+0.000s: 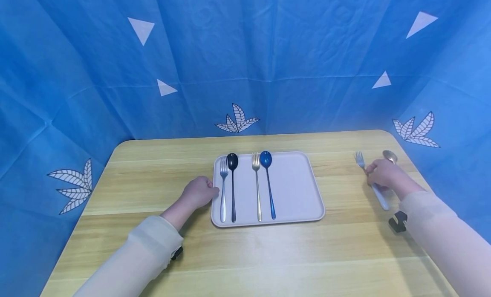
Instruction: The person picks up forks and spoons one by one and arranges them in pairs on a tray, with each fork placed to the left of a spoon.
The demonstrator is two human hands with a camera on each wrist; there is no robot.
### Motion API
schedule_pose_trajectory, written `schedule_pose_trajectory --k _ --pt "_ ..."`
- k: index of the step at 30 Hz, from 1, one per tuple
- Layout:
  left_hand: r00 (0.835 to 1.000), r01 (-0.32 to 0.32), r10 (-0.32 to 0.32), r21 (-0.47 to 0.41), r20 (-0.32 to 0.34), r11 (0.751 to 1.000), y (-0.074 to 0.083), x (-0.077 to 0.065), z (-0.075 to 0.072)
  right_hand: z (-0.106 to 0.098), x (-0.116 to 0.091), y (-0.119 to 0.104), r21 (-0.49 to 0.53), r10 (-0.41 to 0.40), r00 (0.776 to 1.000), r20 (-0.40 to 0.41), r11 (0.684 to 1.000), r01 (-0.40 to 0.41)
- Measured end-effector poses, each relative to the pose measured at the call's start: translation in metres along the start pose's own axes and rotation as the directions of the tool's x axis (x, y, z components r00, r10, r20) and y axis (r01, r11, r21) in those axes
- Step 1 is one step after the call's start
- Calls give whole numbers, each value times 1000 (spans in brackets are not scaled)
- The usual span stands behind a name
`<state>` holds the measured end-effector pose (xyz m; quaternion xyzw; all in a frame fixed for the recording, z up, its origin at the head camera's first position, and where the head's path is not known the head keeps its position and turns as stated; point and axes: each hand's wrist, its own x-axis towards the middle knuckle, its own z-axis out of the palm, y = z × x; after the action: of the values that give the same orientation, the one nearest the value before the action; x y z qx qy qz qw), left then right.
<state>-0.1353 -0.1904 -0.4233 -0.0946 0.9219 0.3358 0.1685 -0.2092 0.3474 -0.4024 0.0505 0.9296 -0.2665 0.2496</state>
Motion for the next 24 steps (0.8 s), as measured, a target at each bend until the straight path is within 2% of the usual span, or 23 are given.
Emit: schedule_pose_trajectory --k 11,24 --pt "1000 2 -2 7 2 1000 2 -2 0 4 -4 -1 5 -38 999 -22 999 38" --pt "1000 13 -13 -1 3 1000 0 0 1 6 -11 -16 25 -12 1000 -2 1000 13"
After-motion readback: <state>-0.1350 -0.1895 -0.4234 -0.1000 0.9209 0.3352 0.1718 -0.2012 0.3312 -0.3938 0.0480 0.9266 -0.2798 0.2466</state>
